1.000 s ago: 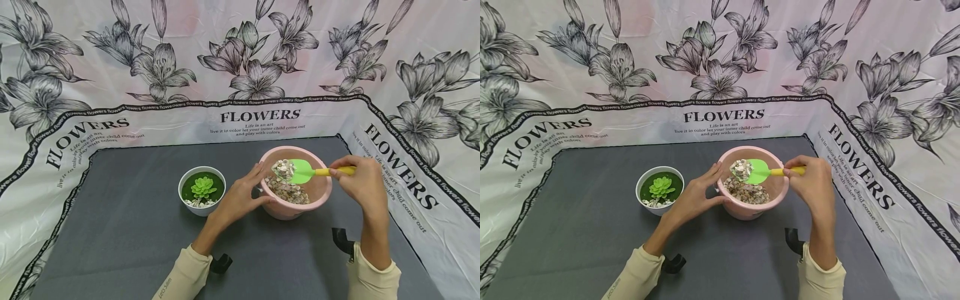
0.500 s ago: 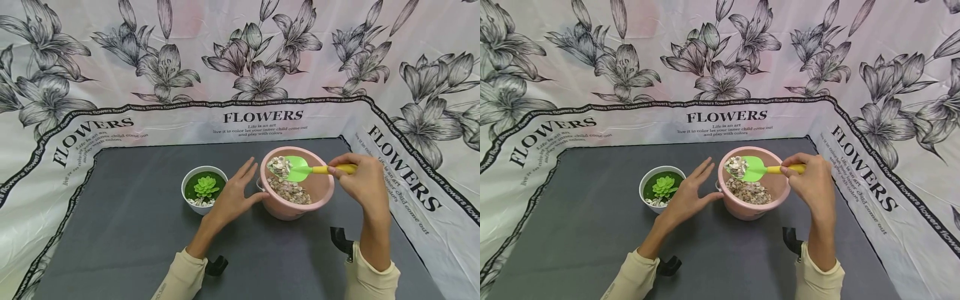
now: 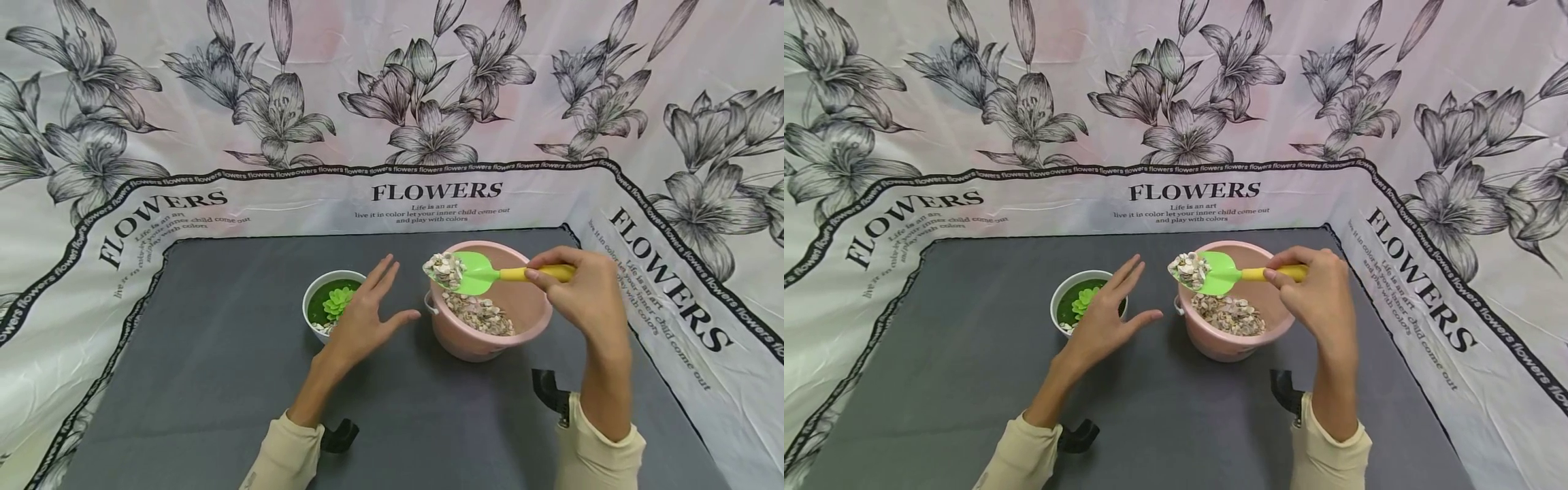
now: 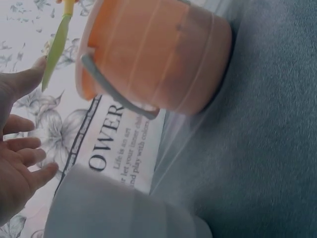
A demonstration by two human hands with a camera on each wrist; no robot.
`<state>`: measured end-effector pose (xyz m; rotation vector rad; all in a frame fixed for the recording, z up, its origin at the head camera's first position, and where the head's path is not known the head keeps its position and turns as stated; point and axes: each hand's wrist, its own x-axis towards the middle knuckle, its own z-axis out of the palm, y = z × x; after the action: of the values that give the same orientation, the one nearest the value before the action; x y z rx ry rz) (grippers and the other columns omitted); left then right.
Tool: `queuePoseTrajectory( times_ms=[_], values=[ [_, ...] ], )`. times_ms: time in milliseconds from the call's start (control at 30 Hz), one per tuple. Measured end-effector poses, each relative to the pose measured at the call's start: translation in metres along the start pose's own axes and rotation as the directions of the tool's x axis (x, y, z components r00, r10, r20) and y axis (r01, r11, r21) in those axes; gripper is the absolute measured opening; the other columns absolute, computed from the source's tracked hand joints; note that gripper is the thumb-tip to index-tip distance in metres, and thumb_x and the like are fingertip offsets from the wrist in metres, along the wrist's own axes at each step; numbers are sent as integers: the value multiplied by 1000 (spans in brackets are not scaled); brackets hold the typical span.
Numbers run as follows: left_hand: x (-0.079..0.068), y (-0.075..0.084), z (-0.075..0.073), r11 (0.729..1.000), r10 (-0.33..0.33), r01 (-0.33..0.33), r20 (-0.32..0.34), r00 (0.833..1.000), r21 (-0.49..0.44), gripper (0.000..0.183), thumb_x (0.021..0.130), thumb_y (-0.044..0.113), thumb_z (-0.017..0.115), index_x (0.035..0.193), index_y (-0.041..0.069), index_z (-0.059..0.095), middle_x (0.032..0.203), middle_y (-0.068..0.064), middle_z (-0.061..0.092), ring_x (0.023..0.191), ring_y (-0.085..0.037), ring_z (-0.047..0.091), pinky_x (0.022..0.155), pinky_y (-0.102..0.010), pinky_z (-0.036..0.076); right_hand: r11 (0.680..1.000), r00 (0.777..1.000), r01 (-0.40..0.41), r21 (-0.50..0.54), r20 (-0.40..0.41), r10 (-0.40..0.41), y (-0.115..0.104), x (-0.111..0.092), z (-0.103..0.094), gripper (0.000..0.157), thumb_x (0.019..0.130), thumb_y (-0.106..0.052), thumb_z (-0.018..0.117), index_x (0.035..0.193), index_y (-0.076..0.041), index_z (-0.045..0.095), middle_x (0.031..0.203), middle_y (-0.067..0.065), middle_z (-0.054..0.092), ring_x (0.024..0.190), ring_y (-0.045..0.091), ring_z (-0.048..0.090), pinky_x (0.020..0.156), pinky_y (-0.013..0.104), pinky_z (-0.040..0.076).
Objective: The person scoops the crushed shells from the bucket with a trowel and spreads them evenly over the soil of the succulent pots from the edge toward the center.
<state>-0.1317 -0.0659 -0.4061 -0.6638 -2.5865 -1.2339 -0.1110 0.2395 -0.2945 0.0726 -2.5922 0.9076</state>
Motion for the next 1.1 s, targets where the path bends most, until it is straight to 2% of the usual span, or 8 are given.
queuePoseTrajectory(
  times_ms=[200,333,633,900,1100],
  values=[
    [-4,-6,-9,1000,-17,18,-31,999,12,90,89,39,83,161,5,40,173,-11,30,159,-32,34,123,-55,40,1000,1000,16,26,22,-17,-6,3,10,5,87,-2,81,92,0,81,90,20,73,75,16,49,60,18,41],
    [-7,-10,-14,999,-36,37,-59,998,25,90,88,39,84,160,5,41,172,-11,33,160,-33,33,124,-56,39,999,999,25,29,38,-26,-12,5,19,6,87,-2,82,93,-2,81,88,18,68,78,20,46,63,22,39],
    [-18,-22,-23,999,-51,52,-89,995,14,91,89,35,84,162,5,37,171,-12,34,160,-33,33,125,-55,38,997,996,38,61,73,-42,-23,10,39,6,87,-2,82,92,-2,82,84,16,65,77,21,46,62,25,41],
    [-30,-35,-32,994,-108,110,-139,984,11,89,89,35,85,161,9,40,170,-11,37,159,-34,34,123,-60,39,992,994,53,112,86,-62,-33,10,54,5,86,-3,82,90,-4,82,83,15,64,77,21,45,63,26,41],
    [-39,-48,-41,991,-126,132,-165,978,27,94,86,35,88,162,9,39,169,-14,39,158,-36,35,122,-62,39,988,991,68,136,105,-82,-39,12,67,5,86,-3,83,91,-5,83,83,16,69,77,22,46,69,30,39]
  ],
)
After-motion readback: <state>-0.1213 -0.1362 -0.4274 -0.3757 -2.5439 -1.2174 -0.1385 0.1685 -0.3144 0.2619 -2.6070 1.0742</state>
